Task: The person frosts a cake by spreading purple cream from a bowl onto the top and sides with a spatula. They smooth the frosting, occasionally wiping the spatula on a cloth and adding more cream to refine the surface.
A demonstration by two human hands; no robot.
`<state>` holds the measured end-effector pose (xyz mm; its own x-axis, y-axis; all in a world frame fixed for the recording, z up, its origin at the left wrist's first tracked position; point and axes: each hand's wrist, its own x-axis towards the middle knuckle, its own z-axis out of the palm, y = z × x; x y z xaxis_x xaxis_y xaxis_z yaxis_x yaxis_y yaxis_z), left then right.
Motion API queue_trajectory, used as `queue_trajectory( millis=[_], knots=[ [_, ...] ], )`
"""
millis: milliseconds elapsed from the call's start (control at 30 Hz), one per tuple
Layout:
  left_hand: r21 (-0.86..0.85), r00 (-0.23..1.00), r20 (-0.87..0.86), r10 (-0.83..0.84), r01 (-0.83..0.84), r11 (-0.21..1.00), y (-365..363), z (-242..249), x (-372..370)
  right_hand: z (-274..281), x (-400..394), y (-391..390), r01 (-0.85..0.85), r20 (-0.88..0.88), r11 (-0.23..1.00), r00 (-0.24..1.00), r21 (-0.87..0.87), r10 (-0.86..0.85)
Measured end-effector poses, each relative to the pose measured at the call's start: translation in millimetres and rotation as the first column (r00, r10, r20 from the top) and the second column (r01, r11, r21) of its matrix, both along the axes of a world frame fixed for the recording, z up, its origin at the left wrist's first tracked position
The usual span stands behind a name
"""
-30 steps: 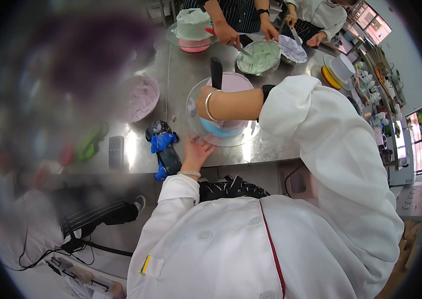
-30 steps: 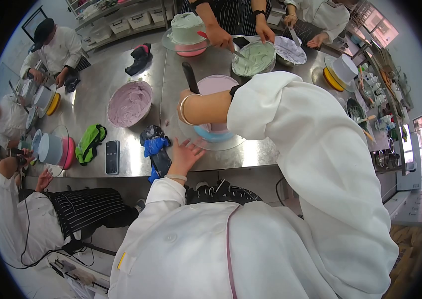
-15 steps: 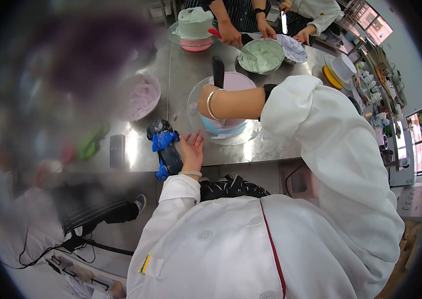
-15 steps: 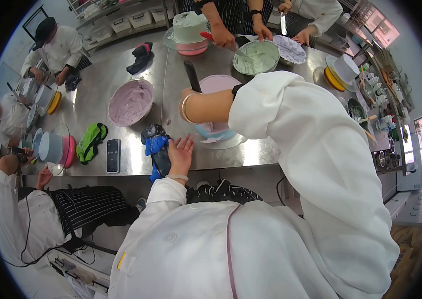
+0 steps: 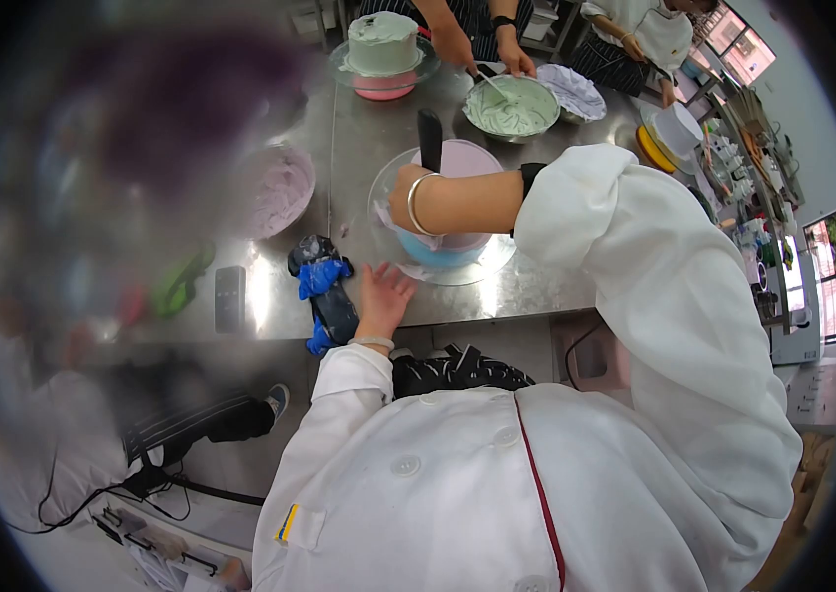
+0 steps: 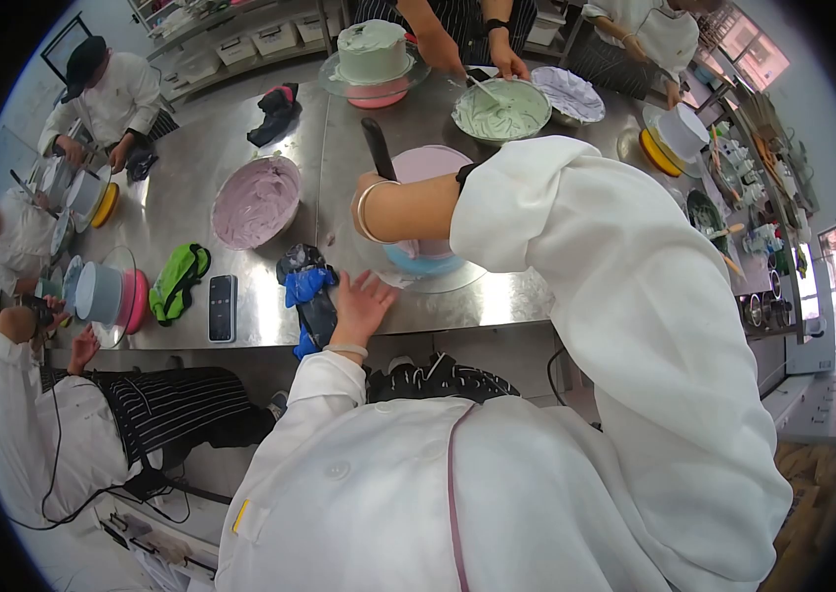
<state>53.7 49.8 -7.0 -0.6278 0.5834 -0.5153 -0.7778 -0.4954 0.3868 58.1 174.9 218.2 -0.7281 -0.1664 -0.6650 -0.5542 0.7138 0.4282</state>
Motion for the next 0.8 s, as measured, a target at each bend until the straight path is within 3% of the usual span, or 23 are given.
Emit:
queue_trajectory(
  millis=[67,200,267,300,400,467,600,667,800],
  knots=[
    [0.125,0.886,0.107,-0.451,0.438,0.890,-4,37,8,1,0,-1,-0.007,-0.005,1.000,1.000,0.003,0.007],
    [0.064,0.933,0.097,-0.346,0.342,0.938,-7,36,-3,1,0,0,0.004,0.013,1.000,1.000,-0.008,-0.004],
    [0.087,0.993,0.085,-0.082,0.075,0.993,-5,18,-9,0,-1,1,0.008,0.018,1.000,1.000,-0.021,-0.008],
    [0.087,0.993,0.085,-0.082,0.075,0.993,-5,12,-11,-5,-1,2,-0.014,0.003,1.000,1.000,-0.005,0.014],
    [0.046,0.985,-0.014,-0.173,0.173,0.984,-7,16,-13,1,1,-2,-0.034,-0.007,0.999,0.999,0.022,0.034],
    [0.093,0.818,0.007,-0.575,0.572,0.815,-12,43,-14,8,2,-4,-0.026,-0.004,1.000,1.000,0.017,0.026],
    [0.088,0.895,0.084,-0.437,0.430,0.898,-14,40,-23,6,2,-5,-0.026,-0.003,1.000,1.000,0.000,0.026],
    [0.119,0.983,0.154,-0.103,0.085,0.989,-11,21,-26,5,1,-5,-0.020,-0.003,1.000,1.000,-0.006,0.020],
    [0.048,0.995,0.032,-0.096,0.094,0.994,-6,11,-16,7,0,-5,-0.013,-0.005,1.000,1.000,-0.014,0.012]
  ],
)
